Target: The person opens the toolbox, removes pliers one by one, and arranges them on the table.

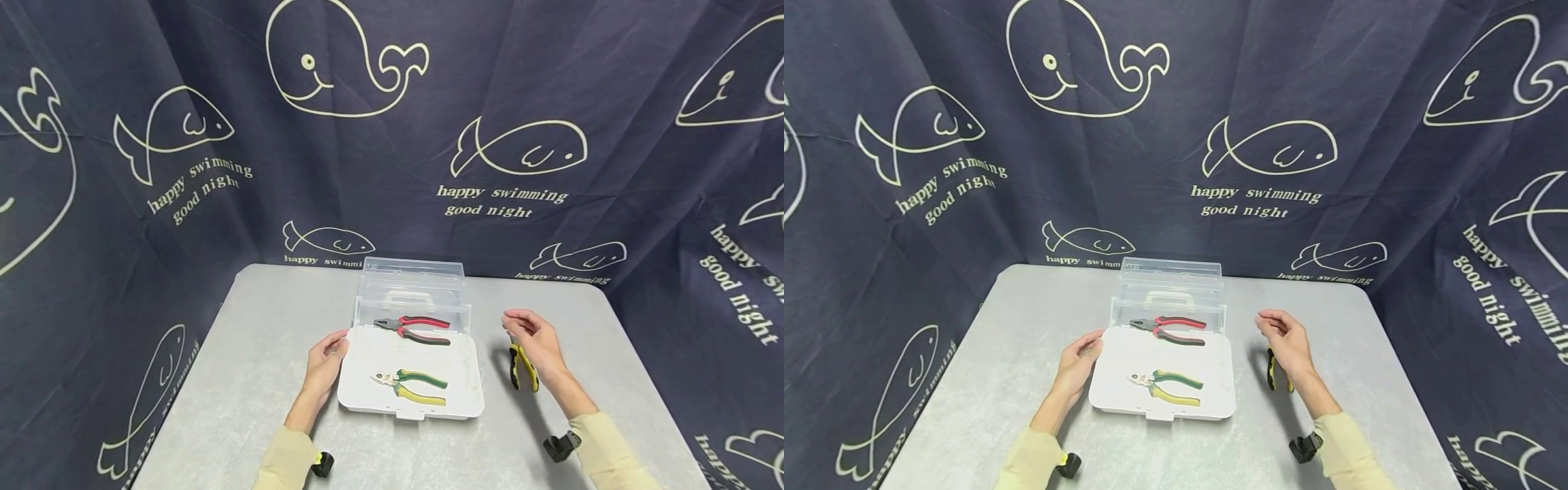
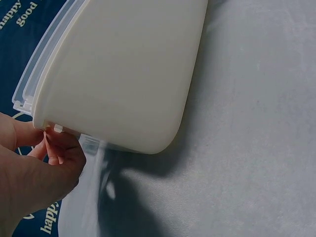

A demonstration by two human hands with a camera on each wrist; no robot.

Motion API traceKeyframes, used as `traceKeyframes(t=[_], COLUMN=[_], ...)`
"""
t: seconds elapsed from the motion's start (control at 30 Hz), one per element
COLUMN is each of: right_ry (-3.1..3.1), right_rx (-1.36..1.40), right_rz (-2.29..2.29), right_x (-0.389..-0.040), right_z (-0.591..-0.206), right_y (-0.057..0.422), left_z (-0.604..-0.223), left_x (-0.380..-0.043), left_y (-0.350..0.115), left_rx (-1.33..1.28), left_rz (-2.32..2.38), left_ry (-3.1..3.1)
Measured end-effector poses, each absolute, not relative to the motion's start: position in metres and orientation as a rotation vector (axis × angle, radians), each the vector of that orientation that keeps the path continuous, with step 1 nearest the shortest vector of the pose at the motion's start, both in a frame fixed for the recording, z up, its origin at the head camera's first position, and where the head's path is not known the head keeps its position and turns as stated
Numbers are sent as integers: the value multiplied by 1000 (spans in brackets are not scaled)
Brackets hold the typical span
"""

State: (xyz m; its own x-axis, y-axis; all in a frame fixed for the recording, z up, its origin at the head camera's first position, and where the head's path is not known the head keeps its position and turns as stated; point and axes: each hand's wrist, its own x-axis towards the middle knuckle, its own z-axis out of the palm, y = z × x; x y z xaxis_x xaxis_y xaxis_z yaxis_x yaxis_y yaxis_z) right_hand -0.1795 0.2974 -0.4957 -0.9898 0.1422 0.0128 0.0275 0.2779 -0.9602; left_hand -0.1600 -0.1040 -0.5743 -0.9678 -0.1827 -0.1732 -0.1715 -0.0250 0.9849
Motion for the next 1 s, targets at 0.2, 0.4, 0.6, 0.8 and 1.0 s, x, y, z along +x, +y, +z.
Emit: traceKeyframes(t=[0.2,0.4,0.6,0.8,1.0], right_ry=[-2416,-2371,-2361,-2389,-2401], right_rx=[-138,-113,-84,-88,-79], right_rz=[1872,1943,1977,1964,2006], right_x=[-180,-180,-181,-180,-180], right_z=[-492,-488,-483,-482,-479], right_y=[288,278,267,254,243], left_z=[-566,-551,-568,-574,-573], left_x=[-158,-153,-158,-161,-159], left_y=[-103,-100,-103,-106,-103], left_rx=[400,393,403,381,382], left_rz=[-2224,-2225,-2225,-2219,-2237], left_ry=[-2197,-2190,-2177,-2188,-2166])
